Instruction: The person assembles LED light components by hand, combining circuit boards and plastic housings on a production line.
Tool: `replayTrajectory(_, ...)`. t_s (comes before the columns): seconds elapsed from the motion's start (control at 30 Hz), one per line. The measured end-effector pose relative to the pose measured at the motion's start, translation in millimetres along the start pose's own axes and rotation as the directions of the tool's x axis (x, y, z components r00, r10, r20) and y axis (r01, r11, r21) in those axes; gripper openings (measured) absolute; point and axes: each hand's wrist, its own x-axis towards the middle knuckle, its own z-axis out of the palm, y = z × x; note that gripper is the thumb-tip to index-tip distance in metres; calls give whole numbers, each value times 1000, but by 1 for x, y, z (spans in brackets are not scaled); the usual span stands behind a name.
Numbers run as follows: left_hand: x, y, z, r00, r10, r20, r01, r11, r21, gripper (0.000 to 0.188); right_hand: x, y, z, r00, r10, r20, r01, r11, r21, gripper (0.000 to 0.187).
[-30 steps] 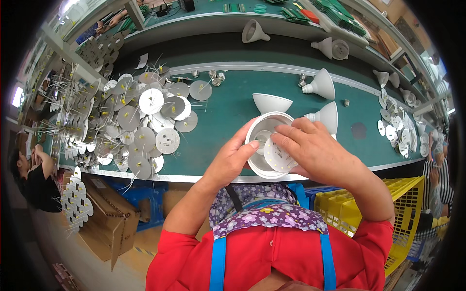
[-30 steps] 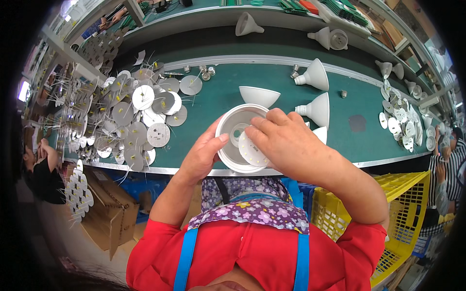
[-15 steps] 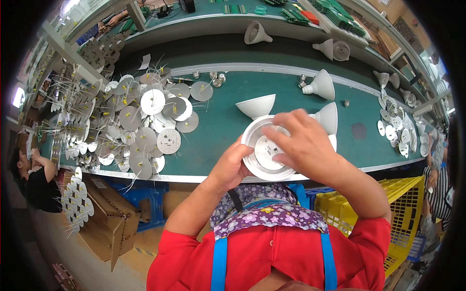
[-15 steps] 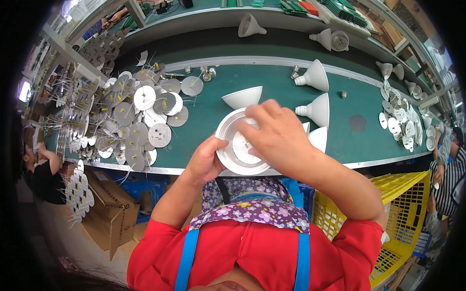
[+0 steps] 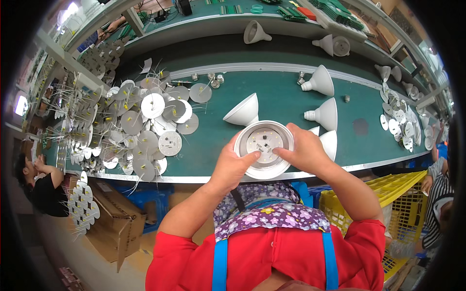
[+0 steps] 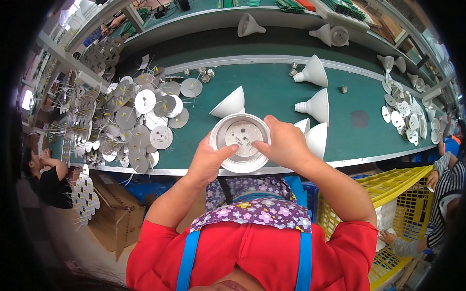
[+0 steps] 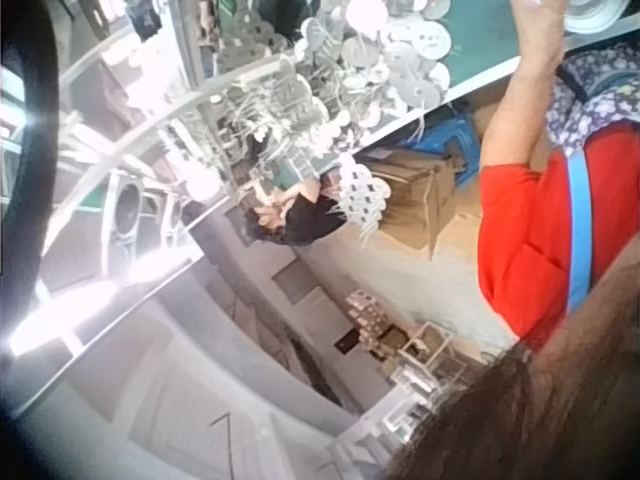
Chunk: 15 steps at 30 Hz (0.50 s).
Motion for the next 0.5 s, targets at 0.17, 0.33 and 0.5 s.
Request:
replayTrajectory(0.17,3,-4,4,996,82,-33,-74,978,193,49,1,4,4,998,51,-31,-52,998,-27,38)
replayTrajectory(0.33,5,-11,5,990,129,-57,-112,963,247,48,2,4,3,995,90,-32,-90,996,0,37)
replayTrajectory(0.5,5,-13,7,988,139,-71,-116,959,258,48,0,10,7,993,112,-30,-110,992,57,37)
